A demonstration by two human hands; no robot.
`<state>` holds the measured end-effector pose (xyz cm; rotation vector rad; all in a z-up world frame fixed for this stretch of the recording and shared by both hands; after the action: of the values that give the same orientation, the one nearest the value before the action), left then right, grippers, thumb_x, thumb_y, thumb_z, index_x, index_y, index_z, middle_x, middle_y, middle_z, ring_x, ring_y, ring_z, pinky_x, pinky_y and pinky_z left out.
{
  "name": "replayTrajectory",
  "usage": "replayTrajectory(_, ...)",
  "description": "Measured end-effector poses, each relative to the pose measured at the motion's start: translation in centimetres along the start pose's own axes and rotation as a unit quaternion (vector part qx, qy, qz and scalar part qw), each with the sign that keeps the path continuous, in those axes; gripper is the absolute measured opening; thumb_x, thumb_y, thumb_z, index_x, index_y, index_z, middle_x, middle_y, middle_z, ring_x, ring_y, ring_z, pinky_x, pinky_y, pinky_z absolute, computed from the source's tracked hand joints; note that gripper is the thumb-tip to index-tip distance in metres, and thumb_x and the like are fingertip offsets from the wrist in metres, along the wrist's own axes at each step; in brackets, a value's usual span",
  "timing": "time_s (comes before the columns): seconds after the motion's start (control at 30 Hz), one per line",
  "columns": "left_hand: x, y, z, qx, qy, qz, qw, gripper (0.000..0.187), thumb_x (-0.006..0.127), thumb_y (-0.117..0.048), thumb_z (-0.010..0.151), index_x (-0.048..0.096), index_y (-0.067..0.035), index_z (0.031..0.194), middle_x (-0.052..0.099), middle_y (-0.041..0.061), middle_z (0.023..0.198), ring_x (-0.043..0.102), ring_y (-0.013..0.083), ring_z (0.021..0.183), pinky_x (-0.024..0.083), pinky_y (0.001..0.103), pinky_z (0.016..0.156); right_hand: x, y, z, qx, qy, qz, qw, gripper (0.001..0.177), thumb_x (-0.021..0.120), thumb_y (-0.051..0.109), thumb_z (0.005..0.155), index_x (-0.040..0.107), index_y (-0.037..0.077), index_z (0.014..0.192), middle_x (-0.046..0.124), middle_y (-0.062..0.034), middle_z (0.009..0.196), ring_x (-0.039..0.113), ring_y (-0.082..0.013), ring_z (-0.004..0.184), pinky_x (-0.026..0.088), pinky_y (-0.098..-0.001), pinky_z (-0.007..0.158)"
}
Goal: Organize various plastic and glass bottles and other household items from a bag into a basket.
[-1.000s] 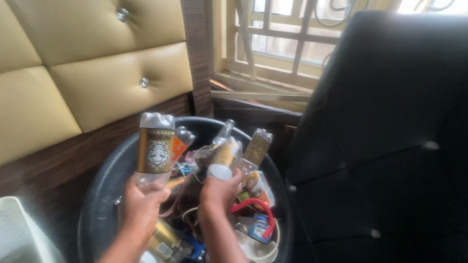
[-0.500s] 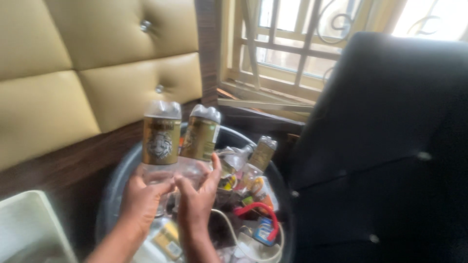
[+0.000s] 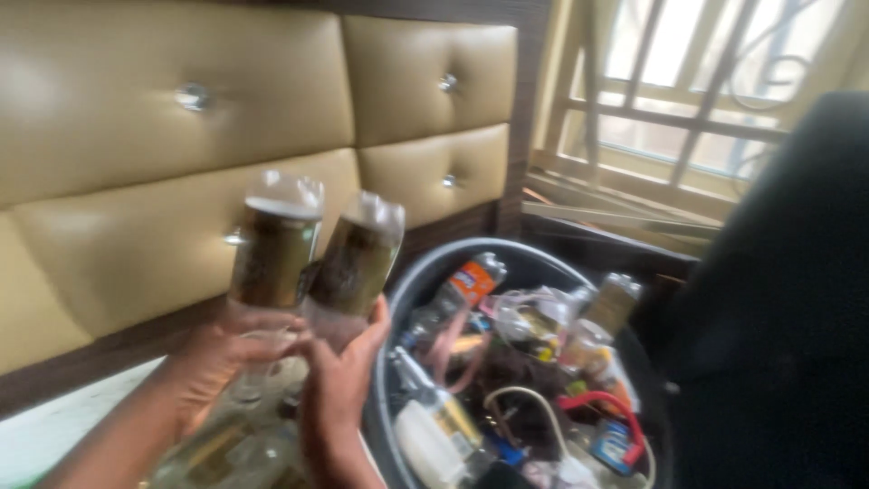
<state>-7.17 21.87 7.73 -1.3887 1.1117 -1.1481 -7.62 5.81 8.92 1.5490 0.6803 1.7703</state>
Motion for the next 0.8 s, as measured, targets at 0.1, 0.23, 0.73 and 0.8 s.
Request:
replayTrajectory(0.1,-5.4,1.0,-1.4,-0.031,-0.04,0.057,0.997,0.045,0.076,-0.002,0.07,0.074,-0.003,0.116,0.082,0.013,0.104,0.075,0.0221,0.093,0.058,0.037,0.081,2.3,-5.0,-2.4,0.029,0.018,0.046,0.998,0.101,0.056,0.0,0.064,0.02,0.014,0.158,0.058,-0.0171,0.126,0.063,-0.0285,0.102,0.055,-0.0418,0.076)
replayTrajectory(0.23,-16.2,8.5,1.4,-0.009,-0.012,0.187,0.982,0.087,0.076,0.007,0.065,0.055,-0.013,0.147,0.08,0.021,0.109,0.072,0.0307,0.091,0.058,0.04,0.077,2.5,-14.1,-4.6,0.07,0.017,0.071,0.995,0.101,0.059,-0.005,0.067,0.016,0.015,0.156,0.06,-0.017,0.13,0.064,-0.0283,0.117,0.056,-0.0352,0.093)
replayTrajectory(0.73,-25.9,13.9,0.0,-0.178,-0.081,0.548,0.813,0.08,0.089,-0.012,0.066,0.057,-0.022,0.14,0.079,0.014,0.113,0.075,0.0298,0.105,0.059,0.043,0.091,-9.2,-57.5,-4.4,0.171,0.215,-0.483,0.831,0.054,0.053,0.027,0.104,0.024,0.008,0.145,0.054,-0.0147,0.123,0.053,-0.0203,0.109,0.044,-0.0343,0.104)
replayTrajectory(0.8,-24.1,12.4,-0.6,-0.164,-0.077,0.575,0.798,0.074,0.086,-0.016,0.069,0.059,-0.022,0.138,0.078,0.014,0.115,0.074,0.0305,0.107,0.059,0.043,0.093,-1.9,-40.8,-6.6,0.317,0.037,-0.294,0.901,0.064,0.056,0.018,0.099,0.019,0.018,0.152,0.057,-0.0143,0.126,0.055,-0.0262,0.106,0.048,-0.0462,0.103)
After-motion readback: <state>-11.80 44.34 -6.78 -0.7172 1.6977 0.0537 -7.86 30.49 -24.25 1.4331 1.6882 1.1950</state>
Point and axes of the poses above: each hand's wrist, its own z-axis towards the middle knuckle, its own x-axis out of the palm, y = z × x, the point moved 5 cm from there along z, towards the middle knuckle
